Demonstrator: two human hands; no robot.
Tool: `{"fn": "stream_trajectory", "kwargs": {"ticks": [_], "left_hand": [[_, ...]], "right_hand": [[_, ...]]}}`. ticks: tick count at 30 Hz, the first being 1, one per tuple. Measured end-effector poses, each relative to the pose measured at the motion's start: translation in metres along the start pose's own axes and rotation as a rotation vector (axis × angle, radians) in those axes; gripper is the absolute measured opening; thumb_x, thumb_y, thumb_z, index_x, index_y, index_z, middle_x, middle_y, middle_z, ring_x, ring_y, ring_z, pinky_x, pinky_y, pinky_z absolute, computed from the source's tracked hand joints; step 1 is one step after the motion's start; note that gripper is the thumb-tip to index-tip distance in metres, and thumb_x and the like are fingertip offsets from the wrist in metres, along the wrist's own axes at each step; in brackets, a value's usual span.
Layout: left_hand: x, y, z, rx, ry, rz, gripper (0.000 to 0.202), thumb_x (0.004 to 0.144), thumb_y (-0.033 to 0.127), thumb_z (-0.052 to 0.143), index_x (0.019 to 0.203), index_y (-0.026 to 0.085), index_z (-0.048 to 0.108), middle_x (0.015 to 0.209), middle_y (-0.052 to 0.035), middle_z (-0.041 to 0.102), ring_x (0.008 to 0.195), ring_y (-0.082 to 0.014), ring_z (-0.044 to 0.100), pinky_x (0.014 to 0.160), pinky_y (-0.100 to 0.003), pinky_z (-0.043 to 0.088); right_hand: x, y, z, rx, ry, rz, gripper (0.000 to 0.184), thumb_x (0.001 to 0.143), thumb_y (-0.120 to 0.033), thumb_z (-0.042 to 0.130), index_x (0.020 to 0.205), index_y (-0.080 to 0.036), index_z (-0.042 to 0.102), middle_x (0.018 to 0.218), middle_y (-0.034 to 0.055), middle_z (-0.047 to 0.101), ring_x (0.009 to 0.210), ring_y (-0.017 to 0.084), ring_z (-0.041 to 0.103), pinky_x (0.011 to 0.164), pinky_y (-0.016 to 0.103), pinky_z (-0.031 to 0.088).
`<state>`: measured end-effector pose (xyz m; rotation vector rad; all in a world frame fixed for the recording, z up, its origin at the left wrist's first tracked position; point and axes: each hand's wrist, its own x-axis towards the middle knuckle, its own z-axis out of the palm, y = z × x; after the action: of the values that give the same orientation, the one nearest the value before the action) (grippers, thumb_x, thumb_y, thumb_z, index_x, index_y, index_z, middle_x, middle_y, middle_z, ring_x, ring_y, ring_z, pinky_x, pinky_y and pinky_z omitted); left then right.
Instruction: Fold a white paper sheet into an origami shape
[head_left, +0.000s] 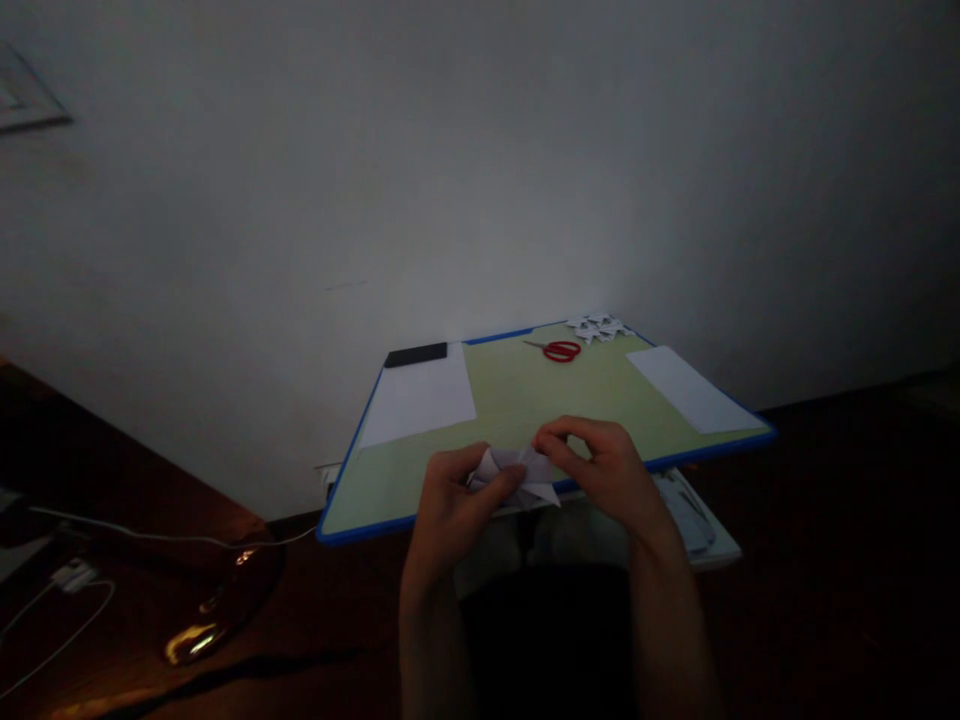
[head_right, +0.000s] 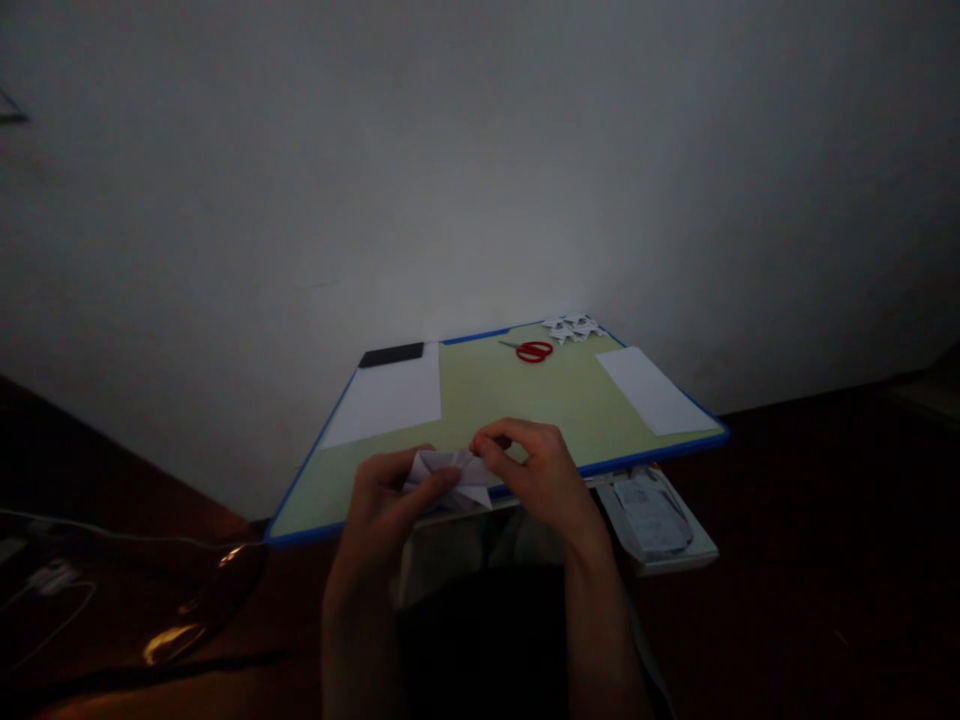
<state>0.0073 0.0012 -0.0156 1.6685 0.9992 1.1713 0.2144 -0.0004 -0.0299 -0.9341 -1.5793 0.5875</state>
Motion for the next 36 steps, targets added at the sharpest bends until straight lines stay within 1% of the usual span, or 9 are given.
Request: {"fn": "stream_trajectory", "kwargs": {"ticks": [4, 7, 9, 11, 15, 18, 23, 31, 36], "left_hand": [[0.0, -0.009, -0.006, -0.046, 0.105, -0.002, 0.025, 0.082, 0.038, 0.088, 0.073, 0.016, 0.08, 0.07, -0.0033, 0.072, 0.062, -0.0163, 0.062, 0.056, -0.025, 0.047], [0.0, -0.011, -0.008, -0.05, 0.132, 0.003, 0.024, 0.082, 0.038, 0.088, 0.072, 0.017, 0.08, 0.068, -0.0029, 0.072, 0.062, -0.0161, 0.062, 0.057, -0.025, 0.047], [0.0, -0.007, -0.007, -0.039, 0.118, 0.02, 0.026, 0.083, 0.038, 0.088, 0.071, 0.017, 0.079, 0.068, -0.0026, 0.07, 0.063, -0.0159, 0.061, 0.058, -0.025, 0.047], [0.0, -0.002, -0.004, -0.012, 0.081, 0.035, 0.028, 0.084, 0.04, 0.087, 0.07, 0.017, 0.078, 0.068, -0.0024, 0.068, 0.063, -0.0156, 0.059, 0.057, -0.025, 0.046], [0.0, 0.007, -0.001, 0.065, 0.033, 0.046, 0.035, 0.085, 0.044, 0.085, 0.066, 0.017, 0.074, 0.064, -0.0011, 0.061, 0.061, -0.0144, 0.053, 0.054, -0.023, 0.041], [0.0, 0.007, -0.001, 0.091, 0.017, 0.046, 0.037, 0.087, 0.045, 0.084, 0.065, 0.017, 0.073, 0.063, -0.0008, 0.058, 0.06, -0.0139, 0.05, 0.052, -0.023, 0.039], [0.001, 0.006, 0.001, 0.056, 0.017, 0.042, 0.034, 0.086, 0.044, 0.083, 0.067, 0.018, 0.075, 0.065, -0.0016, 0.061, 0.061, -0.0148, 0.052, 0.054, -0.024, 0.042], [0.002, 0.007, 0.002, 0.064, 0.031, 0.023, 0.032, 0.085, 0.045, 0.084, 0.068, 0.018, 0.076, 0.066, -0.0017, 0.063, 0.062, -0.0159, 0.054, 0.055, -0.025, 0.043], [0.004, 0.005, 0.002, 0.13, 0.021, 0.039, 0.036, 0.088, 0.047, 0.081, 0.068, 0.018, 0.076, 0.065, -0.0019, 0.06, 0.064, -0.0159, 0.052, 0.055, -0.024, 0.041]], "right_hand": [[-0.001, 0.013, -0.012, 0.066, 0.137, 0.052, 0.022, 0.099, -0.038, 0.071, 0.086, -0.022, 0.079, 0.079, 0.0027, 0.08, 0.076, 0.02, 0.074, 0.075, 0.032, 0.058], [-0.003, 0.015, -0.013, 0.099, 0.21, 0.05, 0.02, 0.099, -0.039, 0.072, 0.091, -0.023, 0.079, 0.087, 0.0036, 0.08, 0.083, 0.021, 0.075, 0.08, 0.034, 0.058], [-0.003, 0.007, -0.009, 0.069, 0.164, 0.006, 0.013, 0.096, -0.037, 0.076, 0.098, -0.024, 0.079, 0.095, 0.0038, 0.081, 0.088, 0.021, 0.074, 0.084, 0.035, 0.057], [-0.002, -0.004, -0.002, 0.013, 0.081, -0.051, 0.01, 0.092, -0.031, 0.08, 0.1, -0.024, 0.078, 0.093, 0.0019, 0.08, 0.089, 0.02, 0.072, 0.083, 0.034, 0.055], [0.0, -0.019, 0.006, -0.041, -0.008, -0.122, 0.005, 0.093, -0.026, 0.077, 0.09, -0.024, 0.075, 0.086, -0.0004, 0.075, 0.083, 0.018, 0.069, 0.078, 0.031, 0.053], [0.0, -0.018, 0.008, -0.064, -0.01, -0.148, 0.011, 0.096, -0.024, 0.075, 0.085, -0.024, 0.073, 0.082, -0.0011, 0.073, 0.078, 0.017, 0.067, 0.075, 0.031, 0.052], [0.001, -0.015, 0.008, -0.112, 0.034, -0.227, 0.017, 0.098, -0.02, 0.07, 0.082, -0.025, 0.073, 0.079, -0.001, 0.075, 0.074, 0.018, 0.067, 0.075, 0.034, 0.052], [0.002, -0.014, 0.007, -0.136, 0.006, -0.209, 0.018, 0.101, -0.024, 0.067, 0.084, -0.025, 0.072, 0.082, 0.0004, 0.075, 0.079, 0.019, 0.068, 0.077, 0.034, 0.053], [0.003, -0.01, 0.008, -0.073, -0.062, -0.162, 0.006, 0.1, -0.022, 0.07, 0.095, -0.024, 0.073, 0.09, 0.0008, 0.074, 0.087, 0.018, 0.07, 0.08, 0.032, 0.054]]}}
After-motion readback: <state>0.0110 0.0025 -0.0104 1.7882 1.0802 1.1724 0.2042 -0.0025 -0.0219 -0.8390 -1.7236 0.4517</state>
